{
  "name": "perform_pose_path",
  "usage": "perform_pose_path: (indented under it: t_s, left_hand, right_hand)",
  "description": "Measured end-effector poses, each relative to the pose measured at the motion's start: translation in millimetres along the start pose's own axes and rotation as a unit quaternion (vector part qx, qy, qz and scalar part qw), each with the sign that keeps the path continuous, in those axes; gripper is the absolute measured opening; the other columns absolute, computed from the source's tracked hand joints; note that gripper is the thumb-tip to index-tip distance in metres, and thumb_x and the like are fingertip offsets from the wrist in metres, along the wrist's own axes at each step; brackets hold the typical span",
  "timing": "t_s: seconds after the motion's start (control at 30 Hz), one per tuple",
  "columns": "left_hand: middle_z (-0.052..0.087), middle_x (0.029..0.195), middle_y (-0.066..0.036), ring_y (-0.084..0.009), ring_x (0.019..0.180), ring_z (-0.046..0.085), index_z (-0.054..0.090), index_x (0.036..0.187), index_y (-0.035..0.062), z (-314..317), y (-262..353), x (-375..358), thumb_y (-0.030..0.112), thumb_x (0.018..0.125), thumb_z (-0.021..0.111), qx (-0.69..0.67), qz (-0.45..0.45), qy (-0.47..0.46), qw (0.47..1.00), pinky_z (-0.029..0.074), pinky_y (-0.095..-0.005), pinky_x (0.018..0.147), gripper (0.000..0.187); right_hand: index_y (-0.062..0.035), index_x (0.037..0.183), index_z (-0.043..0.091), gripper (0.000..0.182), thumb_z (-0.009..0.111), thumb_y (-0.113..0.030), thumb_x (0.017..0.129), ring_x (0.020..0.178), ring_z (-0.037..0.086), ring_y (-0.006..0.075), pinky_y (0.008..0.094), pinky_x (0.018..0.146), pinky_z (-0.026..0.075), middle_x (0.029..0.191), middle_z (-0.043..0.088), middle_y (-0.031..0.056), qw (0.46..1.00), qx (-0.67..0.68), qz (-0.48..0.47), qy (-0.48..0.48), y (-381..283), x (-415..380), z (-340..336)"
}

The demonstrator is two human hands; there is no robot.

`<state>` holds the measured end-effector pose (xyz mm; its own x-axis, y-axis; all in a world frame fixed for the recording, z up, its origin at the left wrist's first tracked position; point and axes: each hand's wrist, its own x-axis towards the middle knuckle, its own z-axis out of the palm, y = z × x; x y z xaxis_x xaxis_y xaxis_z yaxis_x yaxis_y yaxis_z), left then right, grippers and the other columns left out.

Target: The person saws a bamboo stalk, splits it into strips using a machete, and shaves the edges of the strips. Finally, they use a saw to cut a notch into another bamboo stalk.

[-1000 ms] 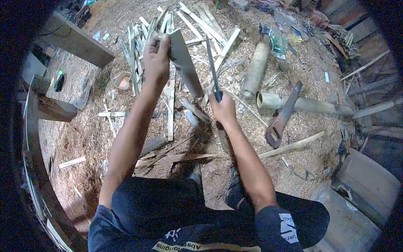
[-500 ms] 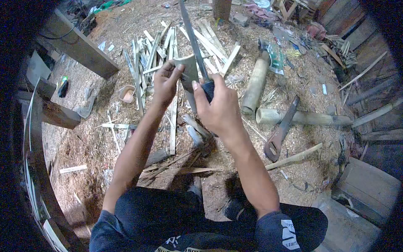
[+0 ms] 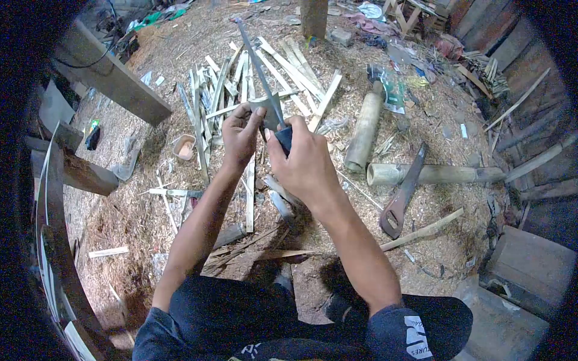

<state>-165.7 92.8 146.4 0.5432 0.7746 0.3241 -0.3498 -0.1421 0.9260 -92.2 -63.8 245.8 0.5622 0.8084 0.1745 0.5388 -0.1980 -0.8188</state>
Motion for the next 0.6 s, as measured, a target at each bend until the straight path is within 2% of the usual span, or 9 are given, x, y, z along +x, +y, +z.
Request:
perform_pose_path:
  t_s: [0.23, 0.37, 0.43, 0.47, 0.53, 0.6]
  left_hand:
    - [0.066, 0.081, 0.002, -0.002, 0.07, 0.057, 0.066, 0.101, -0.0014, 10, 8, -3, 0.011, 0.095, 0.069, -0.039, -0.024, 0.016, 0.999, 0.044, -0.0185, 0.061, 0.014]
    - [0.068, 0.082, 0.001, -0.0019, 0.07, 0.058, 0.067, 0.102, -0.0012, 6, 5, -3, 0.01, 0.093, 0.071, -0.013, -0.035, 0.017, 0.999, 0.045, -0.0176, 0.062, 0.015]
    - [0.069, 0.089, -0.003, -0.0063, 0.076, 0.06, 0.065, 0.107, 0.0001, 0, 6, -5, 0.018, 0.096, 0.068, 0.04, -0.037, -0.018, 0.998, 0.049, -0.0241, 0.068, 0.021]
    - [0.069, 0.089, -0.003, -0.0063, 0.076, 0.06, 0.065, 0.107, 0.0001, -6, 9, 2, 0.018, 0.096, 0.068, 0.039, -0.033, -0.018, 0.999, 0.049, -0.0241, 0.068, 0.021]
    - [0.066, 0.097, -0.008, -0.0131, 0.086, 0.061, 0.063, 0.112, 0.0005, -22, 22, 29, 0.025, 0.101, 0.06, 0.207, 0.188, 0.059, 0.958, 0.05, -0.0331, 0.076, 0.027]
    - [0.064, 0.102, -0.012, -0.0179, 0.096, 0.06, 0.061, 0.117, 0.0031, -29, 75, 76, 0.03, 0.104, 0.052, 0.278, 0.244, 0.048, 0.928, 0.048, -0.0388, 0.084, 0.031]
  right_hand:
    - [0.0074, 0.098, 0.054, 0.033, 0.062, -0.025, 0.093, 0.072, 0.068, 0.0477, 0.0502, 0.064, 0.054, 0.072, 0.065, 0.0297, 1.0, 0.003, -0.006, -0.003, 5, 3, 3]
    - [0.0069, 0.095, 0.052, 0.033, 0.059, -0.025, 0.094, 0.071, 0.067, 0.0481, 0.0513, 0.064, 0.054, 0.071, 0.064, 0.03, 0.998, -0.03, 0.035, -0.031, 1, 5, -2]
    - [0.007, 0.095, 0.052, 0.033, 0.058, -0.025, 0.095, 0.071, 0.068, 0.0476, 0.0514, 0.063, 0.054, 0.071, 0.064, 0.0301, 0.998, -0.046, 0.038, -0.037, -1, 5, -5]
    - [0.007, 0.095, 0.052, 0.032, 0.058, -0.025, 0.095, 0.07, 0.068, 0.047, 0.0512, 0.063, 0.054, 0.071, 0.065, 0.03, 0.996, -0.044, 0.055, -0.047, -4, 5, -7]
    - [0.0069, 0.095, 0.052, 0.032, 0.058, -0.025, 0.095, 0.07, 0.068, 0.0465, 0.051, 0.063, 0.054, 0.072, 0.065, 0.03, 0.995, -0.043, 0.072, -0.057, -6, 5, -11]
    - [0.0069, 0.095, 0.052, 0.031, 0.057, -0.024, 0.095, 0.069, 0.068, 0.0458, 0.0506, 0.063, 0.053, 0.073, 0.065, 0.0302, 0.993, -0.042, 0.096, -0.05, -2, 5, -14]
